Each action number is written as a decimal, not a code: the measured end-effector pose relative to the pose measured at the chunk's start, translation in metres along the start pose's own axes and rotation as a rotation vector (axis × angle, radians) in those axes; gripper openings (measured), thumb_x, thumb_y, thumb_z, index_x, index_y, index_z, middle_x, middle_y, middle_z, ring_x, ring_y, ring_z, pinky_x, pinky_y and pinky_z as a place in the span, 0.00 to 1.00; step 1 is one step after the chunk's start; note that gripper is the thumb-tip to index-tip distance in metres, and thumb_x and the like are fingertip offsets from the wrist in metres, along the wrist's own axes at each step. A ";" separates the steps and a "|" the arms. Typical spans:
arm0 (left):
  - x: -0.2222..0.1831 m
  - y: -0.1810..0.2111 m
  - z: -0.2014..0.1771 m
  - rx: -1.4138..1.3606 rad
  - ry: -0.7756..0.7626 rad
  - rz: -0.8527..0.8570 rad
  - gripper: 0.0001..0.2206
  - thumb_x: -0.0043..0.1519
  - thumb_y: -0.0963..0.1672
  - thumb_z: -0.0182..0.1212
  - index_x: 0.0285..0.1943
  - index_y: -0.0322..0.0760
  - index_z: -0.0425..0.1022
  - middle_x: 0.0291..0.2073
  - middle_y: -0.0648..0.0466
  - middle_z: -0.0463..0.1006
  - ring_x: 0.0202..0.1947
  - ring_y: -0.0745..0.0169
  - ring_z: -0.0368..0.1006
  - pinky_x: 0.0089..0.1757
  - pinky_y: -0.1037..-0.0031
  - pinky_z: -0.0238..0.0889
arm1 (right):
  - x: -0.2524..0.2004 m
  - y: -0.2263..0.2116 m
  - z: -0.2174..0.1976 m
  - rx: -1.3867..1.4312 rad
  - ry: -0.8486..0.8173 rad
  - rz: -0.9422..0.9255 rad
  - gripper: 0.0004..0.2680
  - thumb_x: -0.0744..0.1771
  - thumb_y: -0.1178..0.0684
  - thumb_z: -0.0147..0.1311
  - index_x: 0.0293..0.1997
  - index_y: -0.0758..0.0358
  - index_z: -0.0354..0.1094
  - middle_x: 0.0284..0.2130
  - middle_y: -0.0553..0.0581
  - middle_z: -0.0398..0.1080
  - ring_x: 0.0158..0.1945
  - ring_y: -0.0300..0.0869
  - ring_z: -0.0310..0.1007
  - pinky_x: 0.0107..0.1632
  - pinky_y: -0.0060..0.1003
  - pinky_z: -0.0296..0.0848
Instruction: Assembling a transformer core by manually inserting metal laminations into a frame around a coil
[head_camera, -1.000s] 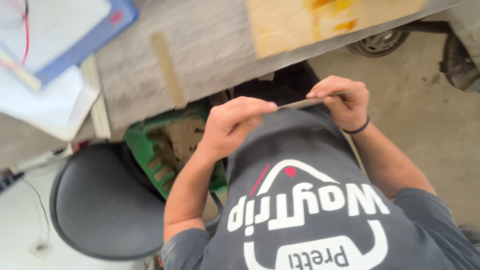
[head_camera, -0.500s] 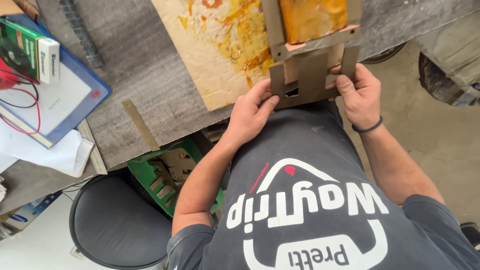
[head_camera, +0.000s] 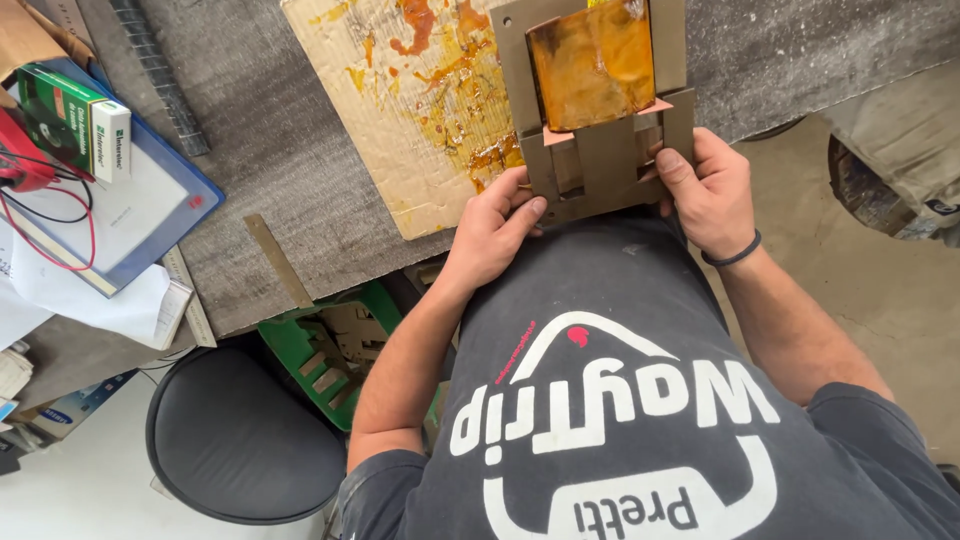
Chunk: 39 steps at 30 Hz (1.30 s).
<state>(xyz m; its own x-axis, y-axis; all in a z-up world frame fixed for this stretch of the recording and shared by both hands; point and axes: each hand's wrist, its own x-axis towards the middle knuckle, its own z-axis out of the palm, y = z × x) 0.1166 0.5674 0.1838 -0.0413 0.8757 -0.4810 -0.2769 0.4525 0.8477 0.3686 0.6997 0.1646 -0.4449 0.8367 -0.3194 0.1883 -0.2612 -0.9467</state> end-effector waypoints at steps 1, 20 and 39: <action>-0.001 -0.002 -0.001 0.001 0.000 -0.003 0.16 0.70 0.41 0.55 0.67 0.39 0.70 0.44 0.49 0.84 0.42 0.68 0.77 0.41 0.72 0.80 | -0.003 0.000 0.001 0.002 0.001 0.002 0.06 0.74 0.58 0.53 0.48 0.73 0.69 0.28 0.68 0.73 0.18 0.40 0.68 0.21 0.31 0.70; -0.056 -0.012 -0.016 0.314 -0.148 -0.047 0.15 0.67 0.45 0.59 0.63 0.47 0.71 0.42 0.57 0.85 0.41 0.66 0.80 0.43 0.63 0.76 | -0.090 0.017 0.043 0.010 0.143 0.095 0.07 0.74 0.54 0.52 0.46 0.69 0.69 0.28 0.65 0.73 0.19 0.38 0.68 0.22 0.28 0.69; -0.221 -0.317 0.113 0.008 0.169 -0.494 0.22 0.60 0.47 0.64 0.61 0.40 0.63 0.42 0.53 0.79 0.38 0.70 0.73 0.40 0.75 0.65 | -0.266 0.205 0.023 -0.683 -0.259 0.548 0.19 0.64 0.35 0.55 0.56 0.54 0.70 0.36 0.54 0.81 0.34 0.46 0.78 0.43 0.41 0.72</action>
<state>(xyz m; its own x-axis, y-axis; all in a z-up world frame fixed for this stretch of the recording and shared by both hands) 0.3222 0.2496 0.0461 -0.0621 0.5188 -0.8526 -0.2954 0.8065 0.5122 0.5055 0.4123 0.0550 -0.3075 0.5241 -0.7942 0.8719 -0.1791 -0.4558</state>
